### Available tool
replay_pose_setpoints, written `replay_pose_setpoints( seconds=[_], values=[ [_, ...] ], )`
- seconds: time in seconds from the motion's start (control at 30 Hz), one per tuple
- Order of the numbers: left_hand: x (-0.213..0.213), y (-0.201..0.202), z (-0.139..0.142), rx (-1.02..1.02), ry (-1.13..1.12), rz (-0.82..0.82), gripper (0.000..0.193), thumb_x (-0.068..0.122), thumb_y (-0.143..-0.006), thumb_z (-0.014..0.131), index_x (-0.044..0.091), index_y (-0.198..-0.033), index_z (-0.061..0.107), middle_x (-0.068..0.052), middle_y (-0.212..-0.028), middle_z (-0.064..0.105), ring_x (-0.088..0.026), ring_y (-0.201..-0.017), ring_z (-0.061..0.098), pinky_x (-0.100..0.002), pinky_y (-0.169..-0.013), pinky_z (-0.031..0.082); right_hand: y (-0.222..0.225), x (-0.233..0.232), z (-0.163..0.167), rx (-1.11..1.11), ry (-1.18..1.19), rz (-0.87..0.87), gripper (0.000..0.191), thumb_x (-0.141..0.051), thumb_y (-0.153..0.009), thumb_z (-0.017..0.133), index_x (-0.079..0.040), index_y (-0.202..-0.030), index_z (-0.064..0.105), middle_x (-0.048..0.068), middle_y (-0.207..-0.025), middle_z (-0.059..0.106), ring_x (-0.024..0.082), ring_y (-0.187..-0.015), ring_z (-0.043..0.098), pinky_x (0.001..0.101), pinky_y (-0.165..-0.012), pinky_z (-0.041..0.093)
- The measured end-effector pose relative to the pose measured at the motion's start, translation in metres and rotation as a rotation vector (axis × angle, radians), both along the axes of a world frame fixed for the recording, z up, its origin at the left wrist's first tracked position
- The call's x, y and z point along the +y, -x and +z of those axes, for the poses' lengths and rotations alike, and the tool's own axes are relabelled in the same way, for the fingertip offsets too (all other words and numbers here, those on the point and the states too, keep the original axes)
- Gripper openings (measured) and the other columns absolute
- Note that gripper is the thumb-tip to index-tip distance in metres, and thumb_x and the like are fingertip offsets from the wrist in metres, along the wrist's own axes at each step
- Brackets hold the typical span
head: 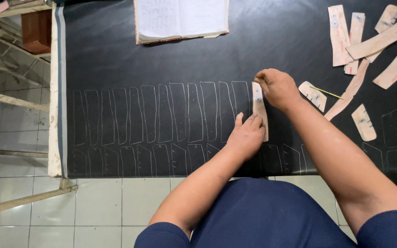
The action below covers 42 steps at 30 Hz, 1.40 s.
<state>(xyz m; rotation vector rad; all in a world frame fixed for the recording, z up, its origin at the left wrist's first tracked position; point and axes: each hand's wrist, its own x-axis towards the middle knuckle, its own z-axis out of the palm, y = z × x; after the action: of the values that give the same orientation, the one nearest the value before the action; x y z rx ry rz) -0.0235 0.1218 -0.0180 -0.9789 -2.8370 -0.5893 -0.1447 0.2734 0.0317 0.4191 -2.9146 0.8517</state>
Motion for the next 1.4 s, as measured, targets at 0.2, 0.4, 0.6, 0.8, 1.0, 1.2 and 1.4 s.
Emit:
replay_pose_setpoints(
  seconds=[0.2,0.4,0.6,0.8,1.0,1.2,1.4],
  values=[
    [-0.004,-0.001,0.003,-0.013,-0.062,0.007,0.019,0.013,-0.094,0.056,0.007,-0.106,0.069,-0.008,-0.120,0.060,-0.025,-0.134,0.055,-0.065,-0.114,0.032,-0.028,0.017,0.004,0.018,-0.024,-0.001,0.019,-0.021,-0.101,0.065,-0.005,-0.107,0.073,0.016,-0.104,0.073,0.037,-0.094,0.069,0.0455,-0.081,0.054],
    [-0.011,0.004,0.002,-0.090,-0.086,-0.038,0.023,0.014,-0.087,0.062,0.011,-0.109,0.070,-0.007,-0.126,0.059,-0.021,-0.132,0.053,-0.064,-0.114,0.030,-0.107,0.029,0.009,-0.008,0.030,0.011,0.017,-0.019,-0.097,0.068,-0.005,-0.104,0.073,0.014,-0.100,0.073,0.035,-0.091,0.070,0.0418,-0.078,0.055],
    [-0.014,0.013,0.002,-0.146,-0.070,-0.049,0.034,0.019,-0.080,0.071,0.014,-0.113,0.069,-0.007,-0.139,0.056,-0.020,-0.131,0.054,-0.059,-0.110,0.030,-0.160,0.033,0.015,-0.144,0.064,-0.037,0.017,-0.019,-0.095,0.067,-0.006,-0.104,0.074,0.011,-0.097,0.073,0.030,-0.085,0.071,0.0382,-0.075,0.055],
    [-0.016,0.022,0.012,-0.195,-0.081,-0.024,0.061,0.025,-0.069,0.084,0.007,-0.125,0.066,-0.007,-0.144,0.053,-0.020,-0.124,0.057,-0.055,-0.108,0.033,-0.174,0.032,0.018,-0.171,0.076,-0.060,0.017,-0.019,-0.096,0.066,-0.007,-0.105,0.074,0.010,-0.095,0.073,0.028,-0.084,0.071,0.0368,-0.074,0.055],
    [-0.017,0.026,0.027,-0.247,-0.021,-0.050,0.054,0.025,-0.070,0.086,0.009,-0.119,0.068,-0.005,-0.147,0.051,-0.021,-0.135,0.050,-0.057,-0.111,0.031,-0.178,0.033,0.016,-0.183,0.097,-0.062,0.017,-0.019,-0.096,0.066,-0.007,-0.105,0.074,0.009,-0.094,0.073,0.027,-0.083,0.072,0.0359,-0.073,0.056],
    [-0.019,0.033,0.035,-0.280,-0.037,-0.053,0.047,0.022,-0.068,0.086,0.010,-0.111,0.072,-0.005,-0.148,0.051,-0.020,-0.139,0.047,-0.062,-0.116,0.024,-0.180,0.023,0.006,-0.172,0.144,-0.013,0.016,-0.019,-0.095,0.067,-0.007,-0.104,0.072,0.009,-0.094,0.074,0.026,-0.082,0.073,0.0354,-0.073,0.057],
    [-0.022,0.042,0.026,-0.254,-0.113,-0.014,0.025,0.009,-0.084,0.068,0.018,-0.104,0.079,0.000,-0.142,0.060,-0.017,-0.131,0.055,-0.061,-0.115,0.027,-0.177,0.013,0.001,-0.190,0.148,0.076,0.015,-0.020,-0.095,0.066,-0.009,-0.102,0.072,0.008,-0.093,0.073,0.027,-0.083,0.072,0.0367,-0.072,0.056]
  ],
)
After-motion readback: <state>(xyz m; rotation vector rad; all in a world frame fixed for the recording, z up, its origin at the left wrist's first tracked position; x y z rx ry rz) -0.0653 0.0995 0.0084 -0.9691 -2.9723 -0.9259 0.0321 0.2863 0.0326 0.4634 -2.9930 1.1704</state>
